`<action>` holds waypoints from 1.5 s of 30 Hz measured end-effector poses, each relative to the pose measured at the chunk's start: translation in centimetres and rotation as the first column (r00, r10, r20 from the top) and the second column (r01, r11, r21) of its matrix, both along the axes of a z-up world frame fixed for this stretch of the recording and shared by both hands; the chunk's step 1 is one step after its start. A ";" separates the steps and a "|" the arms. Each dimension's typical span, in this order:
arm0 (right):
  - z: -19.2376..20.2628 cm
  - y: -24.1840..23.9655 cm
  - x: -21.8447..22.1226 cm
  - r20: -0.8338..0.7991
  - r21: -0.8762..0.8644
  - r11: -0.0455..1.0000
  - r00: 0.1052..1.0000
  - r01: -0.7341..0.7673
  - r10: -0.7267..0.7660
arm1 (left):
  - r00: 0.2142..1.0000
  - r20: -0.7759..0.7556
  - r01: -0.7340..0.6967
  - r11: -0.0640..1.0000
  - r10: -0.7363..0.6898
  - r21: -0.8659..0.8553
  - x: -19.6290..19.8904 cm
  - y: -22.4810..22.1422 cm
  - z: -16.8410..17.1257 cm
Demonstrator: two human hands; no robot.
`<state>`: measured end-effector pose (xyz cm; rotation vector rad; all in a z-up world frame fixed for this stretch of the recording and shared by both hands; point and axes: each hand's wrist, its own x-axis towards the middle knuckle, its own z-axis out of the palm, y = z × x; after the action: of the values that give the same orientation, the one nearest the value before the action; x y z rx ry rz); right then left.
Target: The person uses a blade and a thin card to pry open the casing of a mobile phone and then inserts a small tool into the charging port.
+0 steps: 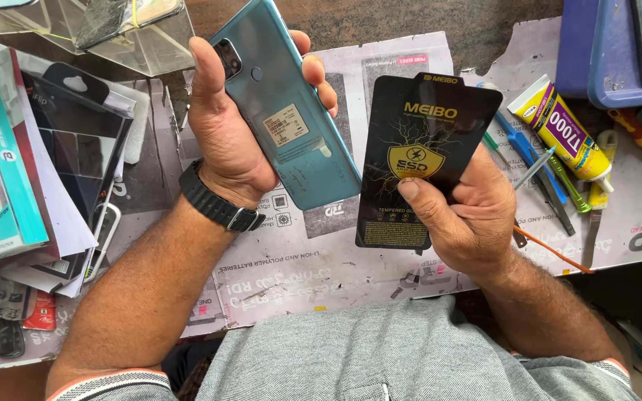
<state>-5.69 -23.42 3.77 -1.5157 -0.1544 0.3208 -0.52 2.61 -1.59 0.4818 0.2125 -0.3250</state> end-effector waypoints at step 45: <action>-1.3 2.9 3.6 -0.202 -0.040 0.999 0.979 -0.019 0.010 | 0.989 -0.144 0.026 0.995 -0.011 0.098 1.2 -1.0 1.8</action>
<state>-2.10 -20.51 2.46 -1.5138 0.0022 0.4902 0.70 1.62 0.22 0.5593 0.3656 -0.3691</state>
